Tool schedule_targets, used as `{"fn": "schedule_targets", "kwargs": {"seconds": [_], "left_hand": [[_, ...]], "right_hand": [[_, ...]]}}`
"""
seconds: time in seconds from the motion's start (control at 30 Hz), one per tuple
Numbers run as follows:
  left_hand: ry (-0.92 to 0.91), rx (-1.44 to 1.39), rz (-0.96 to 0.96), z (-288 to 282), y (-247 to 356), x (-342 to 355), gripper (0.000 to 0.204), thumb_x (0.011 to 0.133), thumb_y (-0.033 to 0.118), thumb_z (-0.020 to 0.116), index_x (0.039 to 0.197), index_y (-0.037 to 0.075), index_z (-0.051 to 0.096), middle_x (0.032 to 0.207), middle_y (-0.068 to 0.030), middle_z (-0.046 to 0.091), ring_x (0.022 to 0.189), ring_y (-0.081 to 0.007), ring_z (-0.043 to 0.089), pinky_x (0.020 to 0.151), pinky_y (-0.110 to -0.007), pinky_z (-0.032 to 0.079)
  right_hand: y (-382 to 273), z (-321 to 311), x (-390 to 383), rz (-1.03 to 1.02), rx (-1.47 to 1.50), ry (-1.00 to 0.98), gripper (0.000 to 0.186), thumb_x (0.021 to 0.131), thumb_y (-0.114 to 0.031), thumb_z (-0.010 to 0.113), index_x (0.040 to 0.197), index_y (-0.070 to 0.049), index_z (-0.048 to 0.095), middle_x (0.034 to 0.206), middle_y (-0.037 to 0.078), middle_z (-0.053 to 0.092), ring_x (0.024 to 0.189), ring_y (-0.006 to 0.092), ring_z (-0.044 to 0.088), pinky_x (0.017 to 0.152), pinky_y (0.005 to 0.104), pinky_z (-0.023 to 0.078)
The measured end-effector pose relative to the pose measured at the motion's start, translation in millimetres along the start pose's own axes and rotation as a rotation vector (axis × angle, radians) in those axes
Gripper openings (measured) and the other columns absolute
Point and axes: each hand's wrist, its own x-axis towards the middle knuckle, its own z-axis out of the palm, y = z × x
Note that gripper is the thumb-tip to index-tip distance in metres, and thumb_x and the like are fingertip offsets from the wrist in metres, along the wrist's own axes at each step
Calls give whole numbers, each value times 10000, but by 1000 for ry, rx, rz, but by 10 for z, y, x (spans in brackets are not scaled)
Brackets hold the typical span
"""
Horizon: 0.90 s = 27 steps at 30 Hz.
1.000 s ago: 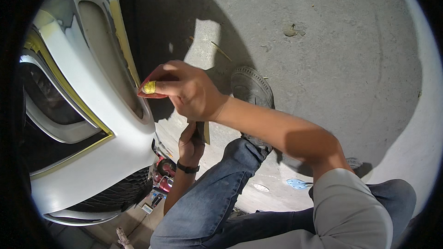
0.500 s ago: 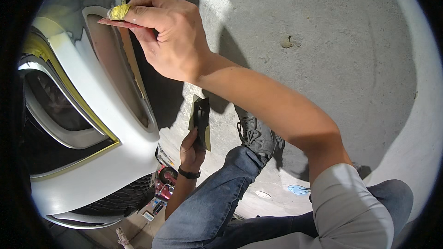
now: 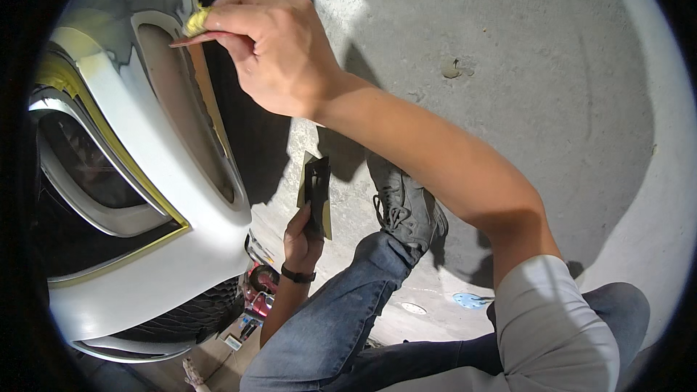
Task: The person applies yellow body filler to the front bumper of a white car using a red spreader and a metal putty knife. They smooth the filler along the bumper edge and around the headlight area, then scrape excess material from the tools.
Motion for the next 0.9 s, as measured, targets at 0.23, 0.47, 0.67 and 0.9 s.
{"fn": "schedule_targets", "kwargs": {"seconds": [0.23,0.47,0.67,0.9], "left_hand": [[63,-20,38,69,-11,-11,276,1046,135,580,1251,-39,645,1226,-119,713,1112,-201,690,986,-341,543],[-7,-3,10,-15,-26,-10,364,1038,122,569,1381,2,587,1282,-104,691,1161,-191,668,1027,-338,522],[8,3,9,-44,-29,-5,349,1040,118,562,1361,-15,592,1277,-106,691,1161,-195,666,1020,-340,526],[16,-14,10,-34,-39,-22,301,1037,116,581,1301,-19,624,1254,-101,701,1155,-194,667,1021,-348,523]], "right_hand": [[-13,-88,133,-51,-77,-26,207,874,78,718,1068,8,730,1028,118,731,881,223,723,768,304,573],[-23,88,-35,-30,24,30,177,846,37,752,1009,-29,768,992,125,727,830,251,720,714,311,579],[-181,43,-496,31,51,-30,271,804,89,746,1053,-16,775,1081,163,719,877,259,735,751,321,614],[-382,168,-1110,211,230,-94,380,762,97,722,1094,-77,783,1113,134,703,962,265,724,847,362,641]]}}
